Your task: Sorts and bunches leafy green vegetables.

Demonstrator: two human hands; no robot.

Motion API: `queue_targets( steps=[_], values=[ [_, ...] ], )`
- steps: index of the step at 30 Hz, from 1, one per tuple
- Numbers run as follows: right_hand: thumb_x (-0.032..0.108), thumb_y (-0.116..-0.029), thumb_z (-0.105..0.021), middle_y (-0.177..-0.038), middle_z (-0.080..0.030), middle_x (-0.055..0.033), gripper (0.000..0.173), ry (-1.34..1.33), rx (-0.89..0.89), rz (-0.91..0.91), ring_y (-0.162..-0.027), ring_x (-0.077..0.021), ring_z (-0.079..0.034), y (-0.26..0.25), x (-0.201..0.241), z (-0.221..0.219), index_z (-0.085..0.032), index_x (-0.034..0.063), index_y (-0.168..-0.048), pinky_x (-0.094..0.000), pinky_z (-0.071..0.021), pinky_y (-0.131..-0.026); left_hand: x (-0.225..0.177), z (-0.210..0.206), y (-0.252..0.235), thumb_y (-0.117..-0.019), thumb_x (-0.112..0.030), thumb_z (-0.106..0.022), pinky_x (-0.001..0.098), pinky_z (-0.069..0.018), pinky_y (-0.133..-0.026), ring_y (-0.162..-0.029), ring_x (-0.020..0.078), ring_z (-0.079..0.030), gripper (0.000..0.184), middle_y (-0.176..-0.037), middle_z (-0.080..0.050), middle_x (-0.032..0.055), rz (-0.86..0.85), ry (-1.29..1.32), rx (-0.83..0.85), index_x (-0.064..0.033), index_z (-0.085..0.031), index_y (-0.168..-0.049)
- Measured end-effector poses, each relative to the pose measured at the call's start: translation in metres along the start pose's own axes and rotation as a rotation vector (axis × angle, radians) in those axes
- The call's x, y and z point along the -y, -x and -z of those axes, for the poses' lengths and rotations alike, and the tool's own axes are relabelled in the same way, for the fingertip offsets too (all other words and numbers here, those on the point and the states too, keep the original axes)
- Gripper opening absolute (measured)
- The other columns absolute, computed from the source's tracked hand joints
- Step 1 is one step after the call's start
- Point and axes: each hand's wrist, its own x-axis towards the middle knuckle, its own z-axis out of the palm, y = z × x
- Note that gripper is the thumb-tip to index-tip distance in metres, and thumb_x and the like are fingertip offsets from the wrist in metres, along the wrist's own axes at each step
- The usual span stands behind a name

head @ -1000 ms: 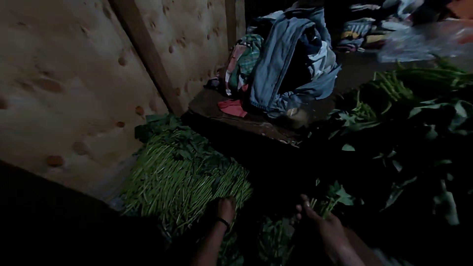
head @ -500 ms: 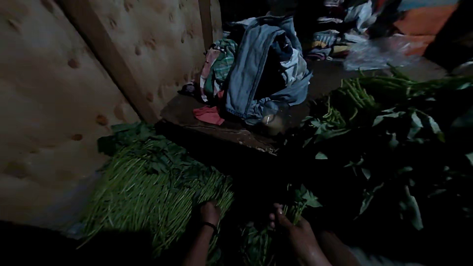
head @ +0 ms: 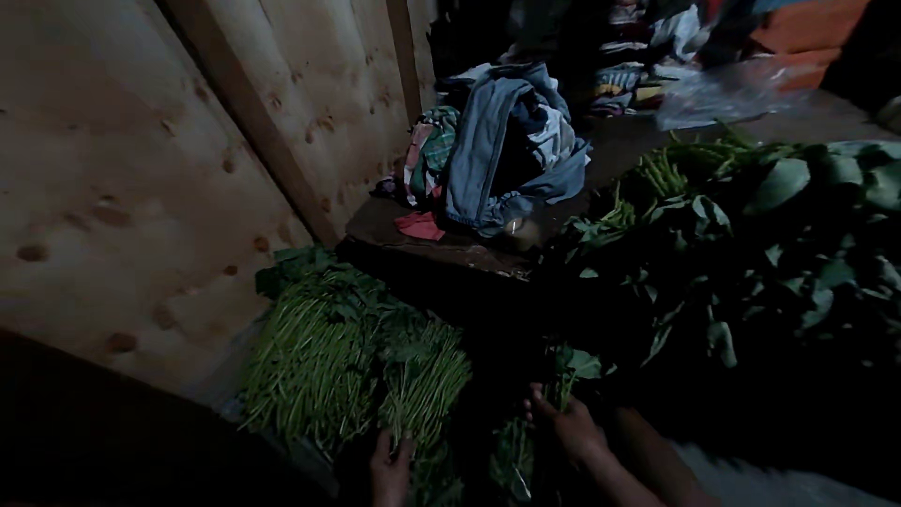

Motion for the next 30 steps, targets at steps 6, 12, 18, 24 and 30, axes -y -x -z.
queue_targets(
  steps=[6,12,18,24,30],
  values=[
    [0.007,-0.106,-0.054,-0.097,-0.067,-0.0089,0.025,0.028,0.103,0.024,-0.081,-0.0143,-0.069,0.009,0.005,-0.001,-0.056,-0.0019,-0.129,-0.0293,-0.0602,-0.073,-0.017,-0.006,0.04,-0.1084,-0.017,-0.048,0.027,-0.0456,-0.056,-0.06,0.0091,-0.05,0.036,-0.084,-0.062,0.0119,0.047,0.219,-0.038,0.0124,-0.061,-0.124],
    [0.009,-0.1068,-0.053,-0.102,-0.069,-0.0093,0.026,-0.117,0.209,-0.054,-0.085,-0.0194,-0.072,0.014,0.002,-0.007,-0.054,0.0022,-0.132,-0.0352,-0.0626,-0.073,-0.044,-0.031,0.066,-0.106,-0.009,-0.038,0.0186,-0.0426,-0.049,-0.05,0.0018,-0.046,0.033,-0.065,-0.054,-0.0007,-0.011,0.39,0.07,0.0105,-0.065,-0.099],
    [0.009,-0.1075,-0.051,-0.112,-0.071,-0.0108,0.027,-0.185,0.252,-0.056,-0.091,-0.0212,-0.073,0.011,0.0,-0.007,-0.054,0.0024,-0.133,-0.0362,-0.0626,-0.074,-0.056,-0.053,0.076,-0.1002,-0.007,-0.053,0.0291,-0.0509,-0.067,-0.067,0.0122,-0.056,0.027,-0.079,-0.063,0.0145,-0.247,0.195,0.087,0.0137,-0.07,-0.102],
    [0.012,-0.1051,-0.057,-0.1,-0.069,-0.0097,0.028,-0.047,0.272,-0.039,-0.083,-0.0167,-0.07,0.013,-0.002,-0.007,-0.056,0.0027,-0.132,-0.0342,-0.0613,-0.075,-0.065,-0.065,0.093,-0.0981,-0.004,-0.059,0.036,-0.0565,-0.091,-0.097,0.0249,-0.069,0.024,-0.105,-0.071,0.0231,-0.417,0.097,0.189,0.0098,-0.073,-0.111],
    [0.009,-0.1009,-0.064,-0.105,-0.069,-0.012,0.033,0.001,0.305,-0.017,-0.089,-0.0167,-0.071,0.016,-0.004,-0.009,-0.053,-0.0019,-0.13,-0.0338,-0.061,-0.082,-0.07,-0.064,0.097,-0.1001,-0.007,-0.058,0.0393,-0.0557,-0.09,-0.096,0.0287,-0.068,0.027,-0.107,-0.068,0.0267,-0.352,0.061,0.193,0.0126,-0.071,-0.114]
  ],
)
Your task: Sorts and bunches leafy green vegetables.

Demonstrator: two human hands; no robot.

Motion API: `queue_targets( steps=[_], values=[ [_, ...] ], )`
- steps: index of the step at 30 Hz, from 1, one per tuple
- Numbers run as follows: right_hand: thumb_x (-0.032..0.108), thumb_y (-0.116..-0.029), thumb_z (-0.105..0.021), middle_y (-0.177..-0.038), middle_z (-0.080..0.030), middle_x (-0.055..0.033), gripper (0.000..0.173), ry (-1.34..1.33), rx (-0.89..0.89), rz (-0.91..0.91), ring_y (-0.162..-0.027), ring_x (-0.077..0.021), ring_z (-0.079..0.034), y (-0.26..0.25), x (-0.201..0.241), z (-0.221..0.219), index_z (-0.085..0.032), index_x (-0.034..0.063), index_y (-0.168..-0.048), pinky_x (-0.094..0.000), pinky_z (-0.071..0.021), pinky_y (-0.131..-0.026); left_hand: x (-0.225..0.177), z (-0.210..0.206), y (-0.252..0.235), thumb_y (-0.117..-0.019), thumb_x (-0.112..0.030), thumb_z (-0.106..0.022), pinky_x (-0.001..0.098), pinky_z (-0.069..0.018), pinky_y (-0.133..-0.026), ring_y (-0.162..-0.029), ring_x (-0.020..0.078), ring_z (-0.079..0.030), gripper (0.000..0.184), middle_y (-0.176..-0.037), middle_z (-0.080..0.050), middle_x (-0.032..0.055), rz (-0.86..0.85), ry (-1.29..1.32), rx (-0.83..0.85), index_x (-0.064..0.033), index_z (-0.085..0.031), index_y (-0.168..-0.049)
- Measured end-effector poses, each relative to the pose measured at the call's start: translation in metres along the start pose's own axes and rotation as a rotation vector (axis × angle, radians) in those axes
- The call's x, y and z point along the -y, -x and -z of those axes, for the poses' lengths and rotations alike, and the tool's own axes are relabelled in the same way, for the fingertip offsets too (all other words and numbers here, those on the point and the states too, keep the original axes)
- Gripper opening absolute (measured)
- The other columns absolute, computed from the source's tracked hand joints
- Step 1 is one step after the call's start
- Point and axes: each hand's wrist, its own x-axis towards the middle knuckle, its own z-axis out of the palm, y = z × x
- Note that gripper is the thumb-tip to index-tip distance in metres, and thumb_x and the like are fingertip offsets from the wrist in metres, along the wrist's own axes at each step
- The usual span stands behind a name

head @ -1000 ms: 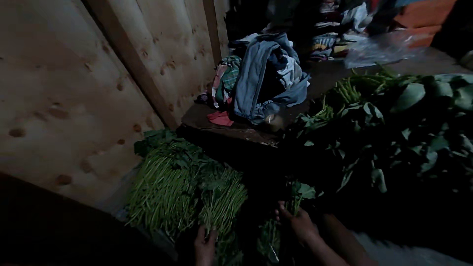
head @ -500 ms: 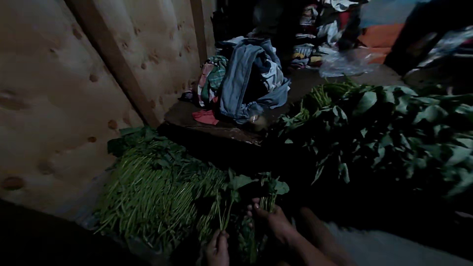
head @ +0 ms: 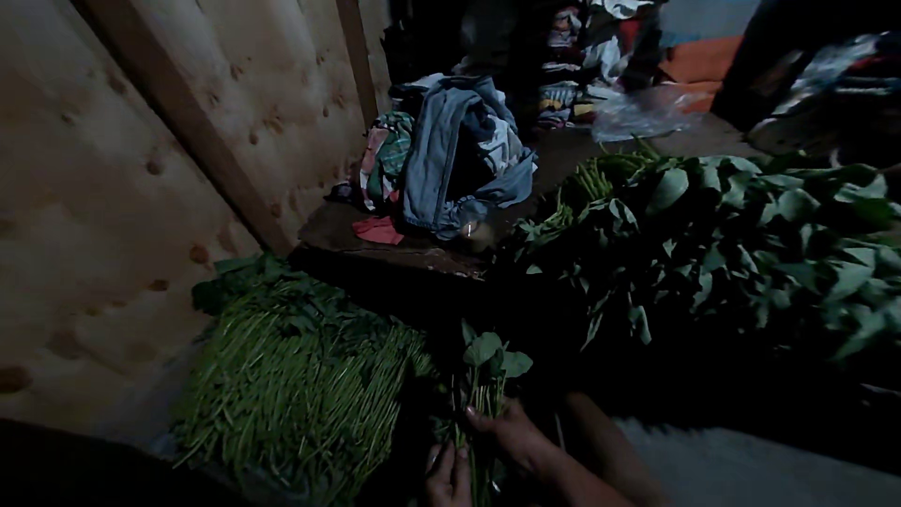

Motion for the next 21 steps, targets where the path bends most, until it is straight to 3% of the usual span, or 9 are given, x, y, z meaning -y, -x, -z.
queue_targets(
  steps=[2,5,7,9,14,18,21],
  values=[
    [0.01,-0.1014,-0.063,-0.106,-0.068,-0.0128,0.034,0.002,-0.012,-0.022,-0.09,-0.0176,-0.07,0.0,0.001,0.001,-0.052,-0.0025,-0.132,-0.0345,-0.0606,-0.083,0.001,-0.001,0.0,-0.1007,-0.007,-0.056,0.0371,-0.0573,-0.083,-0.09,0.0263,-0.068,0.028,-0.108,-0.067,0.0274,-0.004,0.014,-0.015,0.0127,-0.07,-0.114],
    [0.011,-0.1055,-0.057,-0.101,-0.07,-0.0125,0.029,-0.077,-0.038,-0.052,-0.084,-0.0196,-0.072,-0.002,0.002,0.004,-0.05,-0.0014,-0.131,-0.035,-0.0622,-0.076,0.006,0.004,-0.002,-0.1013,-0.004,-0.05,0.0392,-0.0554,-0.089,-0.097,0.0282,-0.066,0.032,-0.113,-0.065,0.0309,0.008,0.135,-0.08,0.0178,-0.064,-0.12],
    [0.012,-0.1068,-0.054,-0.104,-0.071,-0.0112,0.027,-0.115,-0.052,-0.052,-0.089,-0.0189,-0.072,-0.004,0.002,0.006,-0.05,-0.0011,-0.131,-0.0343,-0.0614,-0.08,0.004,0.014,-0.005,-0.104,-0.006,-0.044,0.0323,-0.0548,-0.088,-0.093,0.0191,-0.067,0.036,-0.11,-0.067,0.0251,0.054,0.204,-0.094,0.0175,-0.06,-0.126],
    [0.011,-0.1065,-0.054,-0.102,-0.071,-0.0106,0.026,-0.125,-0.096,-0.038,-0.089,-0.0182,-0.072,-0.006,0.003,0.007,-0.053,-0.0018,-0.129,-0.0337,-0.061,-0.081,-0.001,0.026,-0.008,-0.105,-0.006,-0.041,0.0222,-0.0546,-0.078,-0.081,0.0069,-0.064,0.037,-0.099,-0.068,0.015,0.051,0.266,-0.092,0.0172,-0.058,-0.128],
    [0.015,-0.1081,-0.052,-0.098,-0.07,-0.0097,0.022,-0.168,-0.05,-0.062,-0.084,-0.0181,-0.071,-0.008,0.004,0.009,-0.056,0.0,-0.123,-0.0334,-0.0614,-0.075,0.003,0.044,-0.01,-0.1053,-0.005,-0.041,0.0172,-0.0513,-0.064,-0.066,0.0004,-0.057,0.036,-0.09,-0.066,0.0048,0.022,0.334,-0.061,0.0151,-0.056,-0.131],
    [0.016,-0.1099,-0.047,-0.104,-0.072,-0.0105,0.023,-0.211,0.119,-0.078,-0.087,-0.0205,-0.073,-0.008,0.002,0.012,-0.058,0.0,-0.123,-0.0362,-0.0628,-0.078,0.0,0.038,-0.01,-0.0969,-0.002,-0.061,0.0157,-0.0469,-0.056,-0.06,-0.0018,-0.053,0.023,-0.08,-0.064,0.0025,0.032,0.318,-0.064,0.0109,-0.065,-0.115],
    [0.014,-0.1095,-0.047,-0.104,-0.073,-0.0095,0.021,-0.208,0.173,-0.077,-0.094,-0.0191,-0.073,-0.003,0.002,0.009,-0.058,-0.0001,-0.122,-0.0352,-0.0613,-0.086,-0.004,0.021,-0.007,-0.0882,-0.003,-0.074,0.0174,-0.0525,-0.064,-0.067,0.0,-0.06,0.017,-0.078,-0.066,0.0029,0.024,0.305,-0.052,0.0067,-0.067,-0.099]
  ],
)
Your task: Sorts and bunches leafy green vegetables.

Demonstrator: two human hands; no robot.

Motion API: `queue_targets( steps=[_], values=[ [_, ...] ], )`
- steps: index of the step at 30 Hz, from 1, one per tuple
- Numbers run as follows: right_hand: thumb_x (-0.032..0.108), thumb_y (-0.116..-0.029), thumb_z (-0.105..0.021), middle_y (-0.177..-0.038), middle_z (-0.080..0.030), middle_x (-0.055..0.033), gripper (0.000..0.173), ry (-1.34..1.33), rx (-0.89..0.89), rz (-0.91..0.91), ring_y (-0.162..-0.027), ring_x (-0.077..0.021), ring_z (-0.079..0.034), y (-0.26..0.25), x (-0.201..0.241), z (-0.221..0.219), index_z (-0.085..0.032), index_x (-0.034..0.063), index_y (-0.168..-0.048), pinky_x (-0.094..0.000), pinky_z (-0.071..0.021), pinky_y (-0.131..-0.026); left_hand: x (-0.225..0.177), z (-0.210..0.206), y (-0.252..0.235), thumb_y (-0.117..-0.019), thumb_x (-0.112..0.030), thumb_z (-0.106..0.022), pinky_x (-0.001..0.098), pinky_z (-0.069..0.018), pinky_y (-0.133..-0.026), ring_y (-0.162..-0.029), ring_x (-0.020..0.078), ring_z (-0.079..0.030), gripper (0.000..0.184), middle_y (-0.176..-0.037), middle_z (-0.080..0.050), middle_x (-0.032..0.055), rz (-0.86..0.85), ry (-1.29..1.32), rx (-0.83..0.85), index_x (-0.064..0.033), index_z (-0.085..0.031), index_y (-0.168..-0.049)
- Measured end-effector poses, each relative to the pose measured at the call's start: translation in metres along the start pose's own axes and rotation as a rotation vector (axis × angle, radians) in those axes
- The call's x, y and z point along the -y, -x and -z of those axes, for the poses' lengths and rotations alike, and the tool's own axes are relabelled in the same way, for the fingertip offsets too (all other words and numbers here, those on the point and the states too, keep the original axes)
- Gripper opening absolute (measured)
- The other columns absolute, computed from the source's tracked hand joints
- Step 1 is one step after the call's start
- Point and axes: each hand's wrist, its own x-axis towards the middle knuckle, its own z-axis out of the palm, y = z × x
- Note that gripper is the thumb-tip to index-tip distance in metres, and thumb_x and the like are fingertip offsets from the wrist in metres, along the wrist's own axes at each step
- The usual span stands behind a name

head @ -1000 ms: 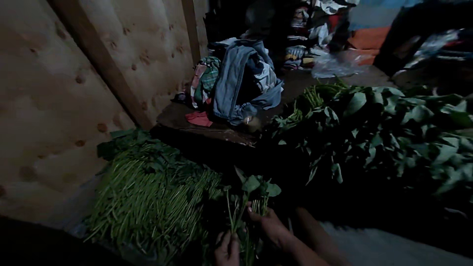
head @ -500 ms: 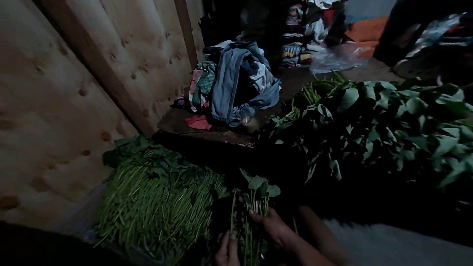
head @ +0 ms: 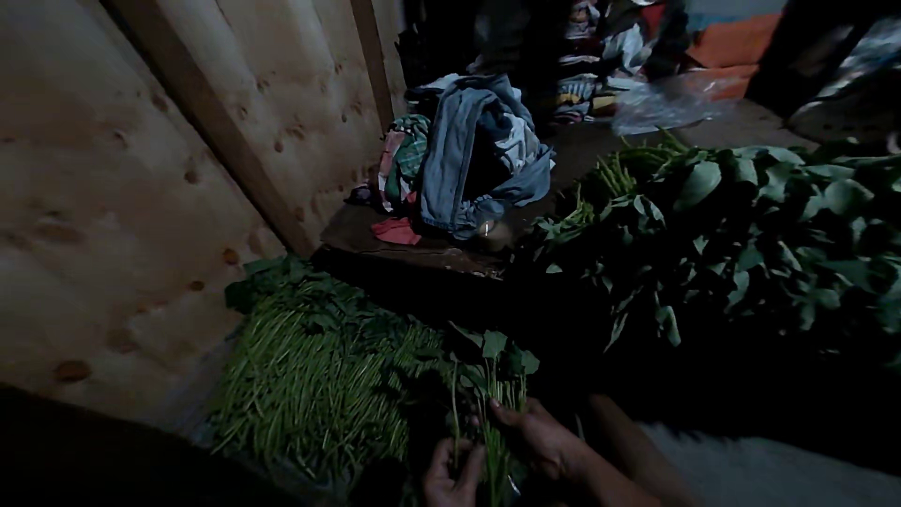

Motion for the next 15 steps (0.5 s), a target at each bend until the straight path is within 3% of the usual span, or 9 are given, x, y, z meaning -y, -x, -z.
queue_targets(
  steps=[3,6,8,10,15],
  values=[
    [0.011,-0.1081,-0.049,-0.1,-0.072,-0.0091,0.018,0.025,0.005,0.011,-0.091,-0.0174,-0.072,0.004,0.0,-0.003,-0.059,-0.0005,-0.118,-0.0346,-0.0608,-0.086,0.002,-0.013,0.002,-0.083,-0.007,-0.08,0.021,-0.0551,-0.069,-0.073,0.0045,-0.063,0.027,-0.082,-0.067,0.0074,0.024,-0.052,0.016,0.0082,-0.066,-0.1],
    [0.012,-0.1059,-0.055,-0.094,-0.072,-0.0082,0.016,0.079,-0.058,-0.002,-0.085,-0.0167,-0.072,0.004,0.0,-0.004,-0.06,0.0005,-0.116,-0.0343,-0.0617,-0.08,0.008,-0.016,0.0,-0.0865,-0.006,-0.076,0.0229,-0.0563,-0.069,-0.071,0.0058,-0.065,0.02,-0.083,-0.071,0.01,0.024,-0.085,0.009,0.0078,-0.07,-0.1],
    [0.013,-0.1054,-0.057,-0.094,-0.071,-0.0067,0.018,0.114,-0.065,-0.008,-0.083,-0.0157,-0.071,0.002,-0.002,-0.002,-0.061,0.0017,-0.118,-0.0329,-0.0607,-0.078,0.008,-0.016,0.0,-0.0928,-0.003,-0.067,0.0187,-0.0523,-0.064,-0.066,0.0018,-0.06,0.014,-0.084,-0.069,0.0083,0.054,-0.039,0.0,0.0088,-0.069,-0.099],
    [0.015,-0.1064,-0.056,-0.093,-0.07,-0.0048,0.02,0.13,-0.054,-0.014,-0.081,-0.0145,-0.07,-0.001,-0.002,-0.002,-0.06,0.0043,-0.123,-0.0308,-0.0598,-0.076,0.011,-0.017,0.001,-0.0975,-0.004,-0.061,0.0179,-0.0455,-0.054,-0.055,0.0,-0.051,0.014,-0.073,-0.062,0.0028,0.115,0.023,-0.008,0.0089,-0.064,-0.101],
    [0.024,-0.1066,-0.057,-0.09,-0.068,-0.0056,0.026,0.146,-0.146,-0.036,-0.076,-0.0141,-0.068,-0.003,-0.001,-0.002,-0.059,0.0047,-0.124,-0.0293,-0.0586,-0.068,0.011,-0.016,0.002,-0.1006,-0.004,-0.059,0.0182,-0.044,-0.049,-0.05,0.0016,-0.051,0.011,-0.068,-0.061,0.0005,0.306,0.15,-0.011,0.0057,-0.063,-0.101]
  ],
)
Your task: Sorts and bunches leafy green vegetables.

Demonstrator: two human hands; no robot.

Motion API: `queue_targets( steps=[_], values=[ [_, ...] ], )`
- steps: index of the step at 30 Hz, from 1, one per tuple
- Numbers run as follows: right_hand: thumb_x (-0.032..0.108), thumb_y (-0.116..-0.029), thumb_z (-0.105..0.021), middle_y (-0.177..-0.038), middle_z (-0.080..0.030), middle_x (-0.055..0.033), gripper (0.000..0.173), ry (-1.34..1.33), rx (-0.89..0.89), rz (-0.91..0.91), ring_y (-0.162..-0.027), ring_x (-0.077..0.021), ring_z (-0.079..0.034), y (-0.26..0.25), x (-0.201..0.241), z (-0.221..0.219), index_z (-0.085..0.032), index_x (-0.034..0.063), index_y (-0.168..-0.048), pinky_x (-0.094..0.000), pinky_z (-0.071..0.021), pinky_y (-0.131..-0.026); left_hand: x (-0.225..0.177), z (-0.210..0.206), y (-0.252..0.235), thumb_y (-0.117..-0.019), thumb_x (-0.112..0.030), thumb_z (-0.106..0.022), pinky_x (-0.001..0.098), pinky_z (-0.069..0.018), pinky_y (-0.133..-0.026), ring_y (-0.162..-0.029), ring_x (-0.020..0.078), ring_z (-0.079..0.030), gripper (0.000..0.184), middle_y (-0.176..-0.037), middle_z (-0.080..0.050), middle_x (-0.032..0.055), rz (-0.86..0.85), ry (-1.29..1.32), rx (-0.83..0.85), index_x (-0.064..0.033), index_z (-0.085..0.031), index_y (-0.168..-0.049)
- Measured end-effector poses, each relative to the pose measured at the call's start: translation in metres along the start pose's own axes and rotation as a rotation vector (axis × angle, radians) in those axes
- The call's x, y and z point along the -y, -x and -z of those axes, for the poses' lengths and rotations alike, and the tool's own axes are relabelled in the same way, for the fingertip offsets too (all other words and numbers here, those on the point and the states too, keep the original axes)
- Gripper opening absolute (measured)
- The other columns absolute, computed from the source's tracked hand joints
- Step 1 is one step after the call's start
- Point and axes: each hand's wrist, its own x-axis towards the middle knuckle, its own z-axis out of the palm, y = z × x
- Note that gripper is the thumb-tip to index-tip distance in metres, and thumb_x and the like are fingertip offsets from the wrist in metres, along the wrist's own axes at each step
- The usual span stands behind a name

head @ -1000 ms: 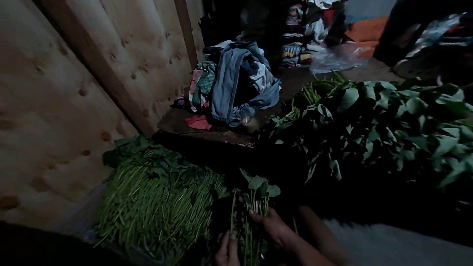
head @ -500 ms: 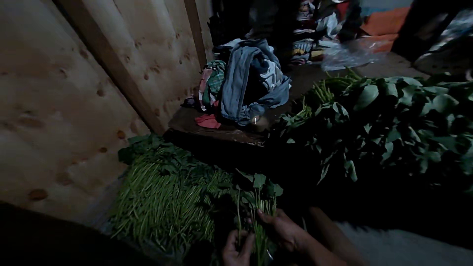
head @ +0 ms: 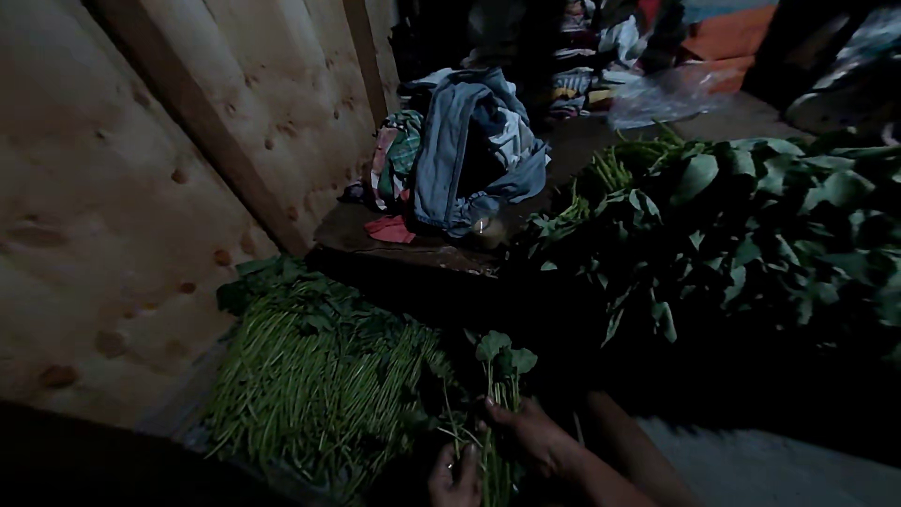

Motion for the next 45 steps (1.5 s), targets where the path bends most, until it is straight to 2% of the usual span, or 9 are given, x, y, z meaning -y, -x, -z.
queue_targets(
  steps=[8,13,16,20,23,28,35,42,45],
  values=[
    [0.022,-0.1077,-0.054,-0.093,-0.065,-0.0069,0.027,-0.163,-0.087,0.002,-0.076,-0.015,-0.067,-0.005,0.002,0.001,-0.051,0.0042,-0.127,-0.0292,-0.0595,-0.068,0.003,0.008,0.002,-0.1068,-0.003,-0.041,0.0171,-0.0503,-0.059,-0.064,0.0018,-0.064,0.017,-0.096,-0.077,0.0063,-0.116,0.196,0.06,0.0023,-0.057,-0.104],
    [0.017,-0.108,-0.053,-0.089,-0.062,-0.0075,0.029,-0.268,-0.434,0.101,-0.071,-0.0123,-0.065,-0.007,0.006,0.001,-0.048,-0.0003,-0.13,-0.0265,-0.0576,-0.065,0.01,0.011,0.009,-0.1063,-0.004,-0.041,0.018,-0.0522,-0.061,-0.06,0.001,-0.059,0.013,-0.069,-0.062,-0.0046,-0.14,0.138,0.048,0.0023,-0.053,-0.106],
    [0.019,-0.1092,-0.05,-0.092,-0.062,-0.0085,0.032,-0.328,-0.567,0.152,-0.072,-0.013,-0.065,-0.013,0.012,0.016,-0.045,-0.0002,-0.134,-0.0278,-0.0578,-0.066,0.021,0.028,0.007,-0.1068,-0.006,-0.043,0.0181,-0.0512,-0.059,-0.057,-0.0001,-0.057,0.014,-0.066,-0.059,-0.0069,-0.112,0.075,0.022,0.0029,-0.052,-0.11],
    [0.027,-0.112,-0.042,-0.102,-0.071,-0.0113,0.037,-0.293,-0.39,0.073,-0.082,-0.02,-0.072,-0.013,0.005,0.014,-0.039,0.0039,-0.14,-0.0348,-0.061,-0.068,0.025,0.062,0.003,-0.1107,-0.015,-0.03,0.0172,-0.0454,-0.05,-0.053,0.0004,-0.049,0.037,-0.079,-0.058,-0.0024,0.001,0.044,0.047,0.0091,-0.05,-0.132],
    [0.022,-0.1108,-0.046,-0.099,-0.073,-0.0126,0.036,-0.261,-0.302,0.096,-0.086,-0.0203,-0.074,-0.01,0.005,0.007,-0.041,-0.0003,-0.139,-0.0339,-0.0624,-0.078,0.018,0.075,0.001,-0.1101,-0.016,-0.025,0.016,-0.0444,-0.049,-0.052,0.0002,-0.048,0.041,-0.076,-0.057,-0.0048,0.006,0.075,0.013,0.0073,-0.052,-0.132],
    [0.015,-0.1075,-0.054,-0.087,-0.068,-0.0096,0.024,-0.213,-0.162,0.096,-0.075,-0.0214,-0.072,-0.006,0.007,0.005,-0.052,0.002,-0.127,-0.0378,-0.0629,-0.068,0.012,0.07,-0.002,-0.1079,-0.01,-0.038,0.0155,-0.0446,-0.057,-0.061,-0.0013,-0.05,0.035,-0.085,-0.059,-0.0002,-0.108,-0.124,0.057,0.0096,-0.06,-0.127],
    [0.019,-0.1075,-0.055,-0.103,-0.07,-0.0086,0.024,-0.014,0.009,-0.039,-0.082,-0.0201,-0.072,-0.005,0.002,0.004,-0.054,0.0034,-0.125,-0.0358,-0.0632,-0.071,0.011,0.028,-0.002,-0.1021,-0.005,-0.051,0.0229,-0.0501,-0.065,-0.068,0.0069,-0.056,0.028,-0.088,-0.066,0.0126,-0.293,-0.303,0.126,0.0099,-0.067,-0.12],
    [0.005,-0.0974,-0.068,-0.092,-0.069,-0.008,0.024,0.089,-0.017,-0.006,-0.075,-0.0172,-0.07,-0.004,0.001,0.005,-0.059,0.0034,-0.119,-0.0335,-0.0617,-0.07,0.01,0.014,-0.004,-0.0978,-0.004,-0.059,0.0317,-0.056,-0.091,-0.096,0.0175,-0.07,0.021,-0.104,-0.074,0.016,-0.367,-0.378,0.158,0.0062,-0.073,-0.11],
    [0.003,-0.0952,-0.07,-0.093,-0.069,-0.0082,0.026,0.141,-0.003,-0.011,-0.074,-0.017,-0.07,-0.004,0.001,0.006,-0.058,0.0022,-0.119,-0.0332,-0.0618,-0.07,0.003,0.009,-0.004,-0.0989,-0.009,-0.063,0.0348,-0.0567,-0.09,-0.096,0.0208,-0.069,0.029,-0.107,-0.071,0.0194,-0.276,-0.362,0.15,0.0102,-0.067,-0.121]
  ],
)
